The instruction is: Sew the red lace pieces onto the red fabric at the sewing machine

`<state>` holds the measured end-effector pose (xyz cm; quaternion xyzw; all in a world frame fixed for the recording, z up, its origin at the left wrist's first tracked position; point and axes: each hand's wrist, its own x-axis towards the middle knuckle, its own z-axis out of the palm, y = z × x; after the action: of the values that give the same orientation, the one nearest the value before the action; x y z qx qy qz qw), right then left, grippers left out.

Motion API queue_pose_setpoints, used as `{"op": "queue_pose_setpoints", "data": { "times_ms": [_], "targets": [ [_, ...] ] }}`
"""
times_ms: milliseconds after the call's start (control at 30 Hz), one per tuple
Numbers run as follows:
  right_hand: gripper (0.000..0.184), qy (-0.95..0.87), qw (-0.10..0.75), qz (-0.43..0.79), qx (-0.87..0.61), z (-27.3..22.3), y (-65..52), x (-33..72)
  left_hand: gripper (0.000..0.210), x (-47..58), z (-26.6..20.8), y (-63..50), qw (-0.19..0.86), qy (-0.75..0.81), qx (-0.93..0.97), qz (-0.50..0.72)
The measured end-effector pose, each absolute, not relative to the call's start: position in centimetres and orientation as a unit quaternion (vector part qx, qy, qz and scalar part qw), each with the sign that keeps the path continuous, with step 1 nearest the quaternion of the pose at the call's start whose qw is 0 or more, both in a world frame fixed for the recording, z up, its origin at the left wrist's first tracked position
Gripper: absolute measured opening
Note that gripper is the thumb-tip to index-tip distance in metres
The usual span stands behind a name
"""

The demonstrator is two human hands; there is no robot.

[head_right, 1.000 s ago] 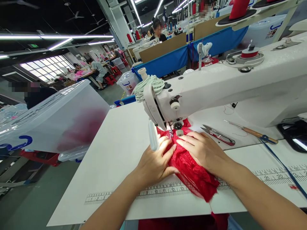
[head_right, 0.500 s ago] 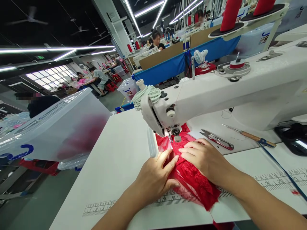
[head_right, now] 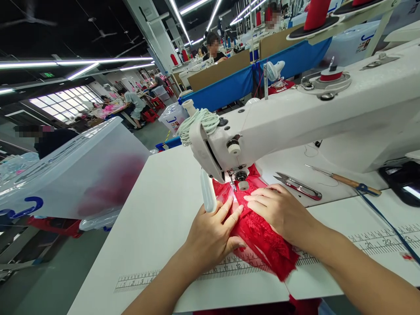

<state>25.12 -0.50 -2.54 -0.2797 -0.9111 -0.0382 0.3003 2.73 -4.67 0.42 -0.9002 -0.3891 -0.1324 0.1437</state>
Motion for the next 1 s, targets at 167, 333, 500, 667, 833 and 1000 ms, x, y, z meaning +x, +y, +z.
{"op": "queue_pose_setpoints", "data": {
  "times_ms": [167,333,500,667,833,1000],
  "targets": [
    [0.032,-0.909,0.296,-0.038,-0.289,-2.4,-0.2,25.0,0.073,2.4,0.3,-4.4,0.146,-0.391,-0.899,-0.132],
    [0.033,-0.908,0.289,-0.029,-0.301,-2.8,-0.1,24.9,0.069,2.2,0.3,-4.1,0.137,-0.392,-0.9,-0.132],
    [0.032,-0.915,0.276,-0.039,-0.291,-2.9,0.1,25.1,0.073,2.2,0.4,-3.6,0.117,-0.358,-0.912,-0.162],
    [0.033,-0.918,0.287,-0.035,-0.271,-2.7,-0.3,25.3,0.059,2.4,0.8,-3.5,0.068,-0.346,-0.929,-0.113],
    [0.036,-0.912,0.298,-0.036,-0.281,-3.0,-0.4,25.3,0.061,2.7,1.1,-3.9,0.051,-0.386,-0.914,-0.116],
    [0.036,-0.902,0.317,-0.05,-0.288,-2.8,-0.3,25.3,0.07,2.6,0.9,-4.4,0.073,-0.376,-0.915,-0.125]
  ]
}}
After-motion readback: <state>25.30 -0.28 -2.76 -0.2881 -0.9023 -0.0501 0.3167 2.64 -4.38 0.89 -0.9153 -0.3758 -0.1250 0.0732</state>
